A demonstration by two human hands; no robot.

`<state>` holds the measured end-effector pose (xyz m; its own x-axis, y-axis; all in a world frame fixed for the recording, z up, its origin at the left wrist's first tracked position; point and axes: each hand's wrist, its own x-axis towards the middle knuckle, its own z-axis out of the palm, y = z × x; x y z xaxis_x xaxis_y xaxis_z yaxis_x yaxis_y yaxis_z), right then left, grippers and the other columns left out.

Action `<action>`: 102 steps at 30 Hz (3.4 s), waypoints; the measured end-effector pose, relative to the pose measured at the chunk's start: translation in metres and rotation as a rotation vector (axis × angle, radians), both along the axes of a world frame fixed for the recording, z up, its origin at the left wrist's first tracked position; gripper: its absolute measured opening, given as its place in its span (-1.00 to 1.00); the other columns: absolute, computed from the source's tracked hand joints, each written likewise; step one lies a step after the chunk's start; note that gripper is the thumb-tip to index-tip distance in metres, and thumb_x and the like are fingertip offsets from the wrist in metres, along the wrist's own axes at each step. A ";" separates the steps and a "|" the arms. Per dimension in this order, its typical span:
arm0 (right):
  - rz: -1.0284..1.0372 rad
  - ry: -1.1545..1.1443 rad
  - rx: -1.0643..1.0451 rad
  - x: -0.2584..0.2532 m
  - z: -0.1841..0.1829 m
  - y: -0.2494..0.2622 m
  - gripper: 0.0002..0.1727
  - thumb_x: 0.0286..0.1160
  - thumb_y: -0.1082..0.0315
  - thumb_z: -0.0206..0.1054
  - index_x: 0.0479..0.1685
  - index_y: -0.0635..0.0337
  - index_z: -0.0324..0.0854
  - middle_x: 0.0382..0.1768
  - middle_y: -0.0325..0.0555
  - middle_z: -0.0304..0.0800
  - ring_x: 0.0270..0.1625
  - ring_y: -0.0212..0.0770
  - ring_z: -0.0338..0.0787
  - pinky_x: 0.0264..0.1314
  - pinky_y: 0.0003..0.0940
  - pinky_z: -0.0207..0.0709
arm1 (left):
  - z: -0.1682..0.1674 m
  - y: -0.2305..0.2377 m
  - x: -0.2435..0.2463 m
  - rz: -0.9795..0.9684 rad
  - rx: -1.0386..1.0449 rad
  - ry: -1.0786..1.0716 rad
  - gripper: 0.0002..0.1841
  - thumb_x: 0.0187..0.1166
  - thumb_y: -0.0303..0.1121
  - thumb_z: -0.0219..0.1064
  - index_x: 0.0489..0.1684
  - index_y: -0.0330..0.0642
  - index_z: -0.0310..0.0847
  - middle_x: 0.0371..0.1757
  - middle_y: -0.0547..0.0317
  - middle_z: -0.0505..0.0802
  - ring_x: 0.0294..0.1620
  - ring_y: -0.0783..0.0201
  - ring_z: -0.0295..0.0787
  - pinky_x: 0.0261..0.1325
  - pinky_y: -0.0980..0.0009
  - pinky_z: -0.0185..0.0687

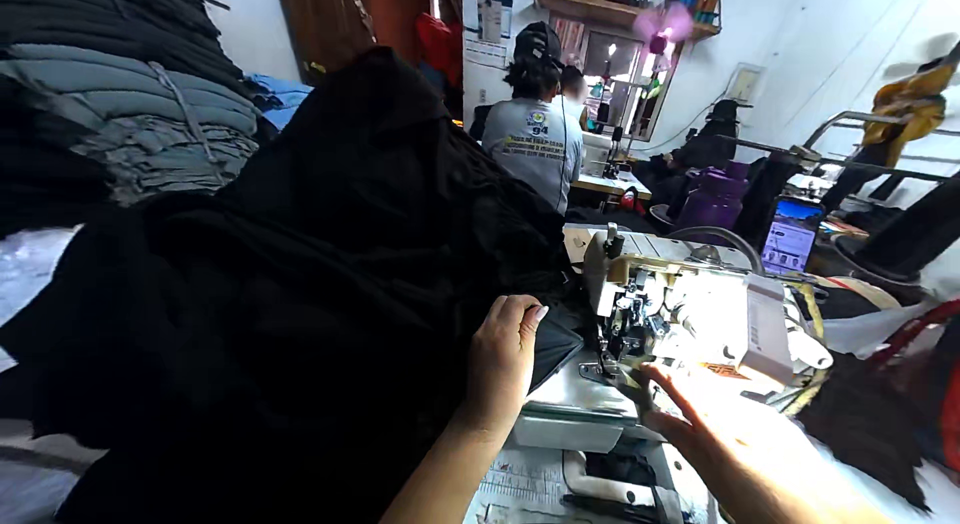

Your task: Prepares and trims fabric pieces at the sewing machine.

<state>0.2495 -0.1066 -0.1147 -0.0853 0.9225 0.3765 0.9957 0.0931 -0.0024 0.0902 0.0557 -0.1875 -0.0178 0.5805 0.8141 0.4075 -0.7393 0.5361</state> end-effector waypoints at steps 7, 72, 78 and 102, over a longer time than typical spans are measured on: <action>0.012 -0.372 0.183 -0.007 -0.003 0.018 -0.59 0.48 0.16 0.30 0.13 0.25 0.80 -0.40 0.06 0.80 -0.48 0.03 0.84 -0.56 -0.15 0.66 | -0.014 0.010 -0.004 -0.189 0.064 -0.165 -0.80 0.60 -0.31 0.35 -0.27 -0.26 0.79 -0.26 0.23 0.81 -0.17 0.65 0.71 0.03 0.78 0.55; 0.327 1.854 -0.381 -0.069 -0.090 -0.008 -0.40 0.89 0.07 -0.35 0.31 0.33 0.50 -0.54 -0.56 0.53 -0.65 -0.71 0.43 -0.62 -0.81 0.34 | -0.024 -0.115 -0.142 -0.673 -0.049 -0.060 -0.75 0.87 -0.14 0.03 -0.03 0.10 0.65 -0.05 0.60 0.83 0.07 0.68 0.71 0.26 0.67 0.48; 0.291 1.853 -0.412 -0.078 -0.102 -0.017 -0.40 0.88 0.14 -0.38 0.07 0.25 0.63 -0.56 -0.58 0.53 -0.60 -0.74 0.41 -0.56 -0.82 0.28 | -0.025 -0.117 -0.144 -0.686 -0.032 -0.121 -0.75 0.86 -0.15 0.04 0.01 0.09 0.66 -0.03 0.56 0.87 0.07 0.62 0.75 0.29 0.60 0.48; 0.367 2.004 -0.070 -0.067 -0.105 -0.020 -0.54 0.84 0.00 -0.06 0.05 0.20 0.57 -0.36 -0.53 0.64 -0.55 -0.73 0.50 -0.54 -0.83 0.40 | -0.028 -0.111 -0.164 -0.698 -0.071 -0.148 -0.77 0.83 -0.14 0.10 0.04 0.19 0.72 -0.19 0.61 0.84 -0.11 0.65 0.74 0.19 0.61 0.52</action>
<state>0.1821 -0.1261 -0.2196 0.1717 0.9763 0.1317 -0.4689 0.1986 -0.8606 -0.0735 -0.0554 -0.2152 0.2703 0.5483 0.7914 -0.2284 -0.7620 0.6059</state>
